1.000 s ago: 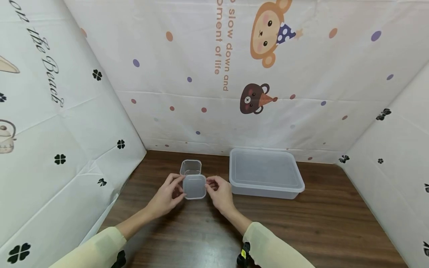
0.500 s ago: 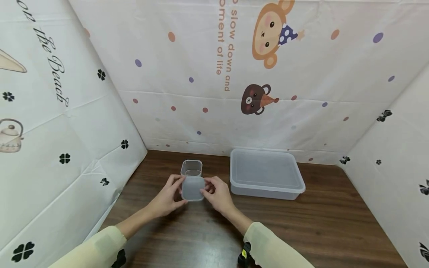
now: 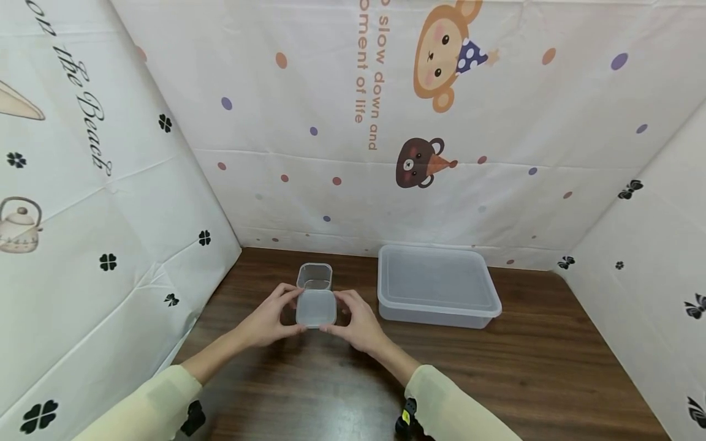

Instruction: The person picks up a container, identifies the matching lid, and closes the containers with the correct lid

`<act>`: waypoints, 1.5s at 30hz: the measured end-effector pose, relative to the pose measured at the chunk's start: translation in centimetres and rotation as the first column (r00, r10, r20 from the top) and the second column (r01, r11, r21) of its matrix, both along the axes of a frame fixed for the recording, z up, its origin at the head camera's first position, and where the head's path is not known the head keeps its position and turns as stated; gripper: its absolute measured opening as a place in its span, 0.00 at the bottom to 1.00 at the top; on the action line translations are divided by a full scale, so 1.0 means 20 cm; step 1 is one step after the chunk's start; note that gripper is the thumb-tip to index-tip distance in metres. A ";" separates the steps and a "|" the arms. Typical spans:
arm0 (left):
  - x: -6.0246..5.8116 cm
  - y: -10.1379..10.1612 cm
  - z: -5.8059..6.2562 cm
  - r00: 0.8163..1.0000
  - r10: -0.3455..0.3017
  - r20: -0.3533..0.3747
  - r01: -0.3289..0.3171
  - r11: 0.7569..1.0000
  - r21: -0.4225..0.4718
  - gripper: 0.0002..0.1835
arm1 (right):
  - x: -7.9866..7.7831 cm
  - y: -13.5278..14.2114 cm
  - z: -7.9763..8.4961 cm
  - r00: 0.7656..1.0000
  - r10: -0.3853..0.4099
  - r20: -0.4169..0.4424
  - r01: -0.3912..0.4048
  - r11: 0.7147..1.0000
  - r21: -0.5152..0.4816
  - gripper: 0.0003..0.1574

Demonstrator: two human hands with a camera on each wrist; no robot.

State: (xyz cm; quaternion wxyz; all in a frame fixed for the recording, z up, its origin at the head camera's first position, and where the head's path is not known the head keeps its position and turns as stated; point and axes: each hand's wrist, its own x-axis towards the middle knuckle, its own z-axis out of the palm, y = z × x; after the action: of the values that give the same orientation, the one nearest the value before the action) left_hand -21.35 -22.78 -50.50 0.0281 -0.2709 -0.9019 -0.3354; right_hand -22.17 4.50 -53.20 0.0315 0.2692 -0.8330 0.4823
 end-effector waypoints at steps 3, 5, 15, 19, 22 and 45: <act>-0.01 -0.01 0.00 1.000 0.004 0.024 -0.004 1.000 -0.017 0.44 | 0.00 0.00 0.00 1.000 0.013 -0.012 -0.013 1.000 0.007 0.51; -0.01 -0.02 0.00 1.000 0.001 0.030 0.000 1.000 -0.022 0.45 | 0.00 0.00 0.00 1.000 0.022 -0.015 -0.022 1.000 0.006 0.51; -0.02 -0.02 0.01 1.000 -0.005 0.017 0.005 1.000 -0.010 0.42 | -0.02 0.01 0.02 0.999 0.020 -0.036 -0.020 1.000 0.012 0.49; -0.03 -0.02 0.02 1.000 -0.005 -0.003 0.005 1.000 -0.012 0.41 | -0.03 0.01 0.03 0.999 0.012 -0.041 -0.012 1.000 0.014 0.48; -0.04 -0.02 0.03 1.000 -0.002 -0.021 0.001 1.000 -0.018 0.41 | -0.04 0.01 0.04 0.999 0.004 -0.048 -0.003 1.000 0.024 0.47; -0.19 -0.04 0.13 0.992 0.056 -0.113 -0.058 0.998 -0.022 0.39 | -0.18 -0.03 0.16 0.991 -0.027 -0.128 0.030 0.999 0.024 0.46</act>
State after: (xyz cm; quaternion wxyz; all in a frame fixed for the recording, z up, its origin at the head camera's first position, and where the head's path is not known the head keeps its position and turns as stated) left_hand -25.24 -23.68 -47.91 0.0850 -0.2638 -0.9104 -0.3072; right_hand -25.86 3.96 -49.92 0.0880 0.2879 -0.8392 0.4528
